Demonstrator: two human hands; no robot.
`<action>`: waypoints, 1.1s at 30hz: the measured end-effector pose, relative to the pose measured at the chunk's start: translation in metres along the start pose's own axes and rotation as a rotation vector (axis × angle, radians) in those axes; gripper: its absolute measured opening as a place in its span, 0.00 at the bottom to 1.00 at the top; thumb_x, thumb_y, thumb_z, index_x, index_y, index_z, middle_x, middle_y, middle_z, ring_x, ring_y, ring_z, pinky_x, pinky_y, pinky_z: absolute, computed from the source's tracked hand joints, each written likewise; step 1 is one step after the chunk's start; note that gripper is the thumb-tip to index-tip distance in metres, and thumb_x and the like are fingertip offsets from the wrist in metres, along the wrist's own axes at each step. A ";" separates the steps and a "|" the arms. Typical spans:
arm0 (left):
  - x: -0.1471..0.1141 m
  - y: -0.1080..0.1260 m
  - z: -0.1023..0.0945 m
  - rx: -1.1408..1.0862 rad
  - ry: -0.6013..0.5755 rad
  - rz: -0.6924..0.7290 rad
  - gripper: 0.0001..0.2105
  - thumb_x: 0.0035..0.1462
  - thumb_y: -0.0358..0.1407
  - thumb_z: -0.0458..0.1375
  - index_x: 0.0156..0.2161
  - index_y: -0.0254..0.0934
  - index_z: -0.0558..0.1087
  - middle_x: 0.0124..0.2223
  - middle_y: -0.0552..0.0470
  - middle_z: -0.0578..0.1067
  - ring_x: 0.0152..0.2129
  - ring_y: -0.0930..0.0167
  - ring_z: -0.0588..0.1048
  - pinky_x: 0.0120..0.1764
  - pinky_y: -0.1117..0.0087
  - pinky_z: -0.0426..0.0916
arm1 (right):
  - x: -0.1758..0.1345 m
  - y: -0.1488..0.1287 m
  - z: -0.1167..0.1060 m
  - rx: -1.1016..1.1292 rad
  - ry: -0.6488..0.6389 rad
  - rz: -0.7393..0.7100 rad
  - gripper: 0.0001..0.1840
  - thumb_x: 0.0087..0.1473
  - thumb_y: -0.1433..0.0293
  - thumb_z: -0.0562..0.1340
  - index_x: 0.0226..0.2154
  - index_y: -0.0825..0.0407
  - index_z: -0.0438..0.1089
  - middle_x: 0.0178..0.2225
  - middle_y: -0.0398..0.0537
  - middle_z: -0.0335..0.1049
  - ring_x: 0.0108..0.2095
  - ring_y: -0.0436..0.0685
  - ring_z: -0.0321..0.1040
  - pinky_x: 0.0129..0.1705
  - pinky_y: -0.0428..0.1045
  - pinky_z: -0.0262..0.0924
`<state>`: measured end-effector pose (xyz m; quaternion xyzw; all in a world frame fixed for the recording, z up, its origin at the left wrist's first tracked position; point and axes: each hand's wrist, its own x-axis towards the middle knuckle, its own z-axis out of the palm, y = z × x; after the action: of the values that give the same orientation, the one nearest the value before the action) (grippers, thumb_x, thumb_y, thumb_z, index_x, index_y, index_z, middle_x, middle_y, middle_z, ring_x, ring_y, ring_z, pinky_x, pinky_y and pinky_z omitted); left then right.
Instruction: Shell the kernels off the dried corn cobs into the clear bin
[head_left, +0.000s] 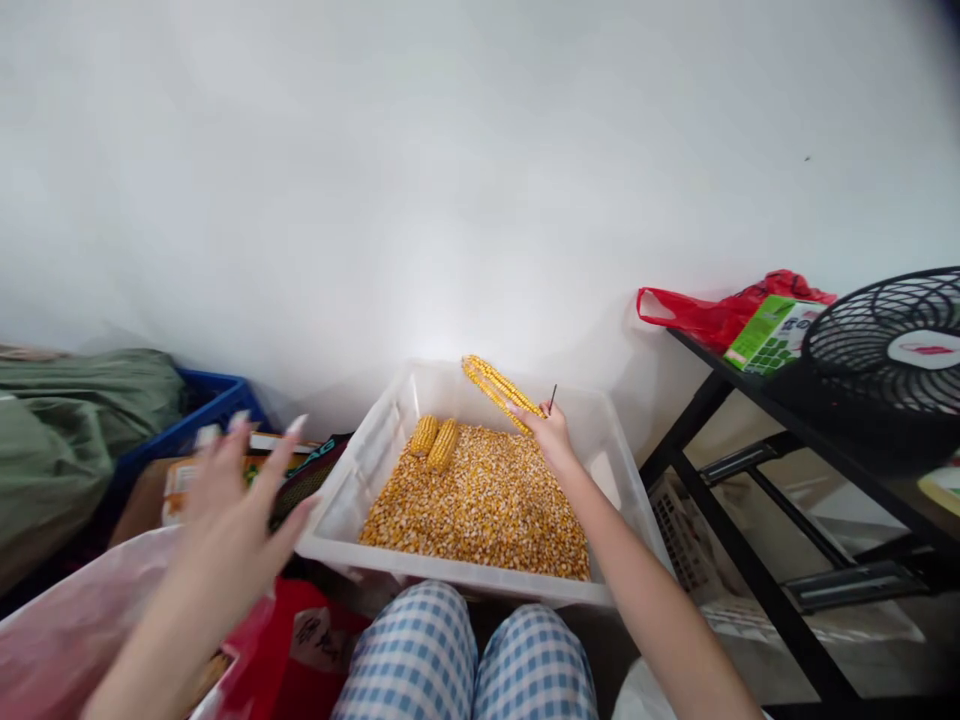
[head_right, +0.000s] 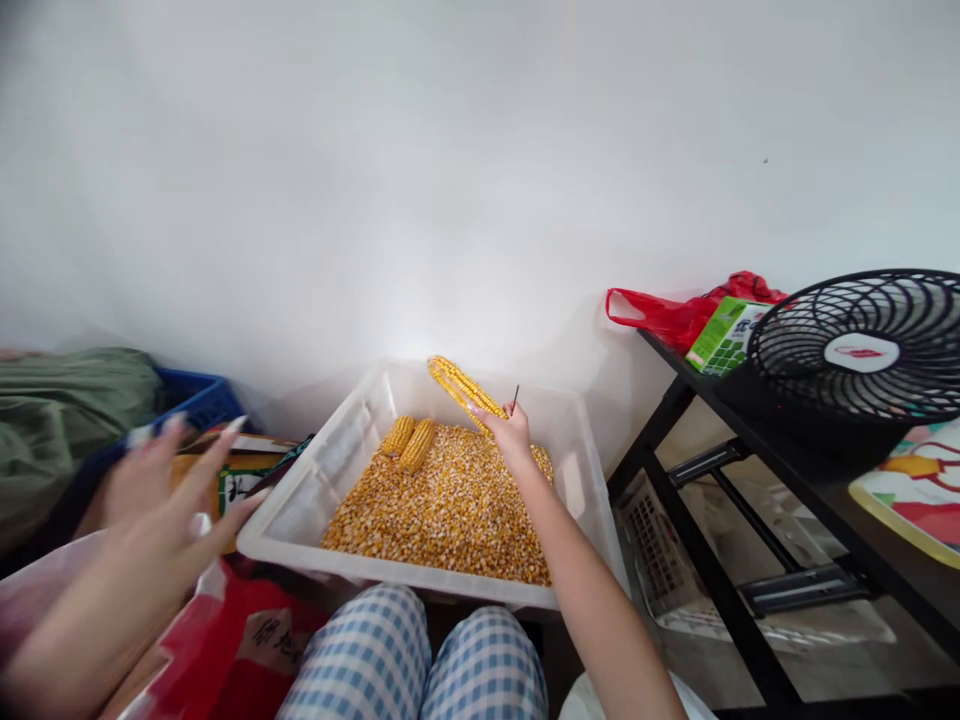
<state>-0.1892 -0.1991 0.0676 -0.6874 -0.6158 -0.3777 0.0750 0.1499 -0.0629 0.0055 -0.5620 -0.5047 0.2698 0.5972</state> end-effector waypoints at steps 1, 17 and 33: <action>0.017 0.012 0.022 -0.102 -0.026 0.016 0.30 0.46 0.46 0.53 0.56 0.56 0.52 0.61 0.63 0.47 0.57 0.62 0.47 0.55 0.58 0.45 | 0.000 -0.002 0.000 0.133 -0.047 0.069 0.20 0.37 0.57 0.62 0.25 0.51 0.54 0.22 0.37 0.60 0.21 0.48 0.59 0.24 0.44 0.54; 0.107 0.124 0.231 -1.369 -0.459 -0.425 0.20 0.41 0.42 0.59 0.39 0.33 0.63 0.27 0.52 0.70 0.22 0.72 0.70 0.26 0.72 0.65 | 0.008 0.022 0.009 0.060 -0.267 0.456 0.37 0.43 0.43 0.48 0.45 0.53 0.58 0.46 0.58 0.62 0.44 0.59 0.63 0.38 0.55 0.60; 0.059 0.154 0.243 -1.217 -0.620 0.030 0.23 0.38 0.30 0.58 0.44 0.33 0.64 0.39 0.48 0.71 0.33 0.68 0.70 0.37 0.69 0.64 | 0.007 -0.001 0.004 0.196 -0.017 0.024 0.26 0.51 0.50 0.45 0.43 0.50 0.58 0.38 0.47 0.67 0.36 0.53 0.66 0.35 0.48 0.62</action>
<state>0.0512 -0.0497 -0.0113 -0.6921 -0.2773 -0.4412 -0.4995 0.1485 -0.0557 0.0077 -0.5045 -0.4742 0.3296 0.6418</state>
